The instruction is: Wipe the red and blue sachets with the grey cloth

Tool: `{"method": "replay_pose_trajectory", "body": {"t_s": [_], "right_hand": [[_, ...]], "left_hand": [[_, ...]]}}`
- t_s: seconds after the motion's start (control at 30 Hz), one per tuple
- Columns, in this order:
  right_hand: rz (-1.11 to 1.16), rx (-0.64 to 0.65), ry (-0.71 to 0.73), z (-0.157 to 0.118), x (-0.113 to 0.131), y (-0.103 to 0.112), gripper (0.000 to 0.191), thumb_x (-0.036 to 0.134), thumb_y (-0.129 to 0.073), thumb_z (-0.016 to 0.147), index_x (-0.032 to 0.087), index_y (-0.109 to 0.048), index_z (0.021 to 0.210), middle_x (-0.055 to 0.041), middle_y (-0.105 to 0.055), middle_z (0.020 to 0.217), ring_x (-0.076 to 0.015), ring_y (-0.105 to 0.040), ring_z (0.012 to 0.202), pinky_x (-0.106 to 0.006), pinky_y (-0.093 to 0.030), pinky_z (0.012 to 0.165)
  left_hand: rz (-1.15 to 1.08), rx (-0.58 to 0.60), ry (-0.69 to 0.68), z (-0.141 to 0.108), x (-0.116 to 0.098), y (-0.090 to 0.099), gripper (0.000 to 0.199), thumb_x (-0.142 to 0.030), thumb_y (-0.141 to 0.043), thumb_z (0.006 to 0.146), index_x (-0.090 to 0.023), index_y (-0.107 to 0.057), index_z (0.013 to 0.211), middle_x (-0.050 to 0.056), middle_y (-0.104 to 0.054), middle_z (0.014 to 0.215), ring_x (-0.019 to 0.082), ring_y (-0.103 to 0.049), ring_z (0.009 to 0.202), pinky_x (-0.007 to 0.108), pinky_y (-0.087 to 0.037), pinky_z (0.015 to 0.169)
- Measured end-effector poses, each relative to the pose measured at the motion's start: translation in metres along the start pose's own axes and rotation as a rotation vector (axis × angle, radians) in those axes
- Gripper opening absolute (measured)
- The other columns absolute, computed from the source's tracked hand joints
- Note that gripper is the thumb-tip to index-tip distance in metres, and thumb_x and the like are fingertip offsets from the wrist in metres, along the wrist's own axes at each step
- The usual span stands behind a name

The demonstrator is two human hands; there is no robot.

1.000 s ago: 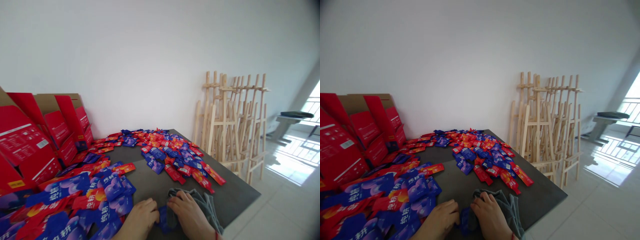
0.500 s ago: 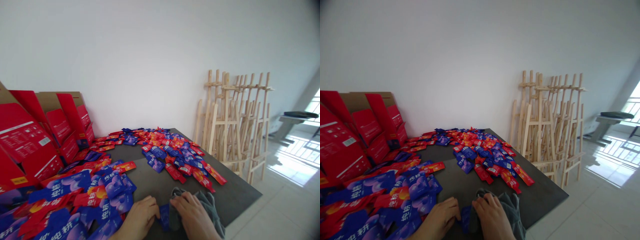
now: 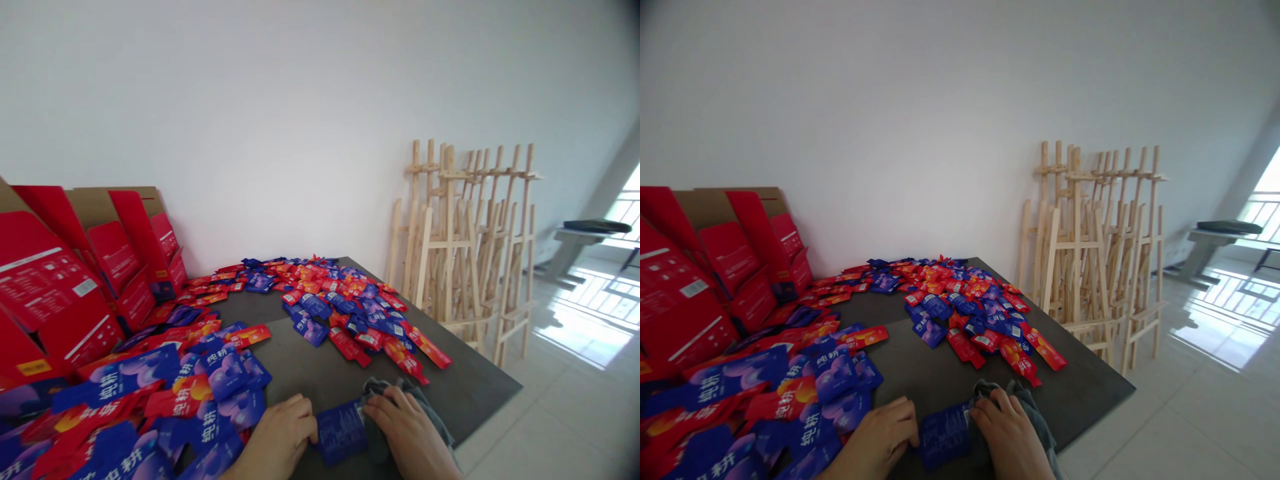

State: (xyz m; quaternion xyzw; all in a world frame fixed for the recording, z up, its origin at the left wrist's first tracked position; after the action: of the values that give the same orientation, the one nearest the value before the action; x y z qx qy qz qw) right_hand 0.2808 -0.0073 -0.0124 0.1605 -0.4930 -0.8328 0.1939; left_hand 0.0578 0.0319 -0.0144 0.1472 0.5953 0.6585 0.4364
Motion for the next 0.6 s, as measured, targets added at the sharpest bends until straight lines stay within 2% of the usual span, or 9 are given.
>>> {"method": "replay_pose_trajectory", "body": {"t_s": [0.1,0.17,0.23,0.33,0.4,0.5,0.6], "right_hand": [[0.015,-0.013,-0.089,0.008,-0.005,0.009,0.03,0.008,-0.051,0.083,0.026,-0.062,0.104,-0.0004,-0.066,0.106,-0.0212,-0.051,0.101,-0.034,-0.036,0.085],[0.064,-0.017,-0.093,0.019,0.003,0.014,0.027,0.009,-0.053,0.084,0.026,-0.062,0.103,-0.0005,-0.066,0.105,-0.021,-0.051,0.099,-0.034,-0.036,0.084],[0.111,0.019,-0.037,0.032,0.021,0.014,0.019,0.014,-0.055,0.086,0.026,-0.062,0.099,0.0003,-0.066,0.1,-0.0206,-0.051,0.097,-0.033,-0.035,0.082],[0.126,0.141,0.105,0.051,0.054,0.001,0.004,0.021,-0.059,0.086,0.024,-0.061,0.085,0.0014,-0.065,0.083,-0.0196,-0.052,0.089,-0.032,-0.036,0.077],[0.066,0.176,0.117,0.06,0.068,-0.01,0.007,0.021,-0.059,0.086,0.021,-0.06,0.079,-0.0001,-0.064,0.078,-0.0206,-0.052,0.089,-0.033,-0.036,0.075],[0.016,0.163,0.114,0.062,0.075,-0.018,0.005,0.021,-0.06,0.085,0.019,-0.061,0.081,-0.0013,-0.065,0.078,-0.0206,-0.052,0.089,-0.034,-0.036,0.075],[0.072,0.123,0.227,0.05,0.07,-0.015,0.004,0.024,-0.06,0.087,0.021,-0.061,0.089,0.0018,-0.067,0.085,-0.0178,-0.053,0.087,-0.032,-0.036,0.073]], "left_hand": [[-0.02,0.007,0.01,0.0,-0.003,0.003,0.032,0.005,-0.047,0.072,-0.023,-0.059,0.08,-0.003,-0.059,0.084,0.013,-0.052,0.081,0.022,-0.036,0.067],[-0.034,0.017,0.021,0.001,-0.005,0.005,0.031,0.005,-0.047,0.071,-0.023,-0.059,0.079,-0.003,-0.059,0.083,0.012,-0.052,0.081,0.022,-0.036,0.067],[-0.043,0.026,0.032,0.002,-0.007,0.007,0.03,0.005,-0.047,0.071,-0.022,-0.059,0.077,-0.003,-0.059,0.082,0.012,-0.052,0.08,0.022,-0.035,0.067],[-0.046,0.029,0.039,0.002,-0.008,0.008,0.028,0.004,-0.048,0.072,-0.021,-0.059,0.077,-0.002,-0.06,0.082,0.012,-0.053,0.08,0.022,-0.036,0.067],[-0.035,0.032,0.043,0.002,-0.006,0.006,0.027,0.003,-0.049,0.073,-0.021,-0.06,0.077,-0.002,-0.06,0.082,0.013,-0.053,0.08,0.023,-0.037,0.069],[-0.007,0.05,0.034,0.001,-0.003,0.003,0.026,0.002,-0.049,0.074,-0.022,-0.061,0.078,-0.003,-0.061,0.081,0.013,-0.054,0.08,0.024,-0.037,0.07],[0.016,0.06,0.023,0.0,-0.001,0.001,0.026,0.001,-0.05,0.075,-0.022,-0.062,0.079,-0.003,-0.061,0.081,0.013,-0.054,0.08,0.024,-0.037,0.07]]}}
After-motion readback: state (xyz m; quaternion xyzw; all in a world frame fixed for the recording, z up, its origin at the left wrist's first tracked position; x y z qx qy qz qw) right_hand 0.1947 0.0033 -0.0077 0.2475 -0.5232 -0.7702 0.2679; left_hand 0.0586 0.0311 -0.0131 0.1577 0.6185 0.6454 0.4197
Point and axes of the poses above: each hand's wrist, its own z-axis towards the middle knuckle, its own y-axis out of the back of the hand, x = y × z, the point moved 4 cm from there along z, towards the middle knuckle
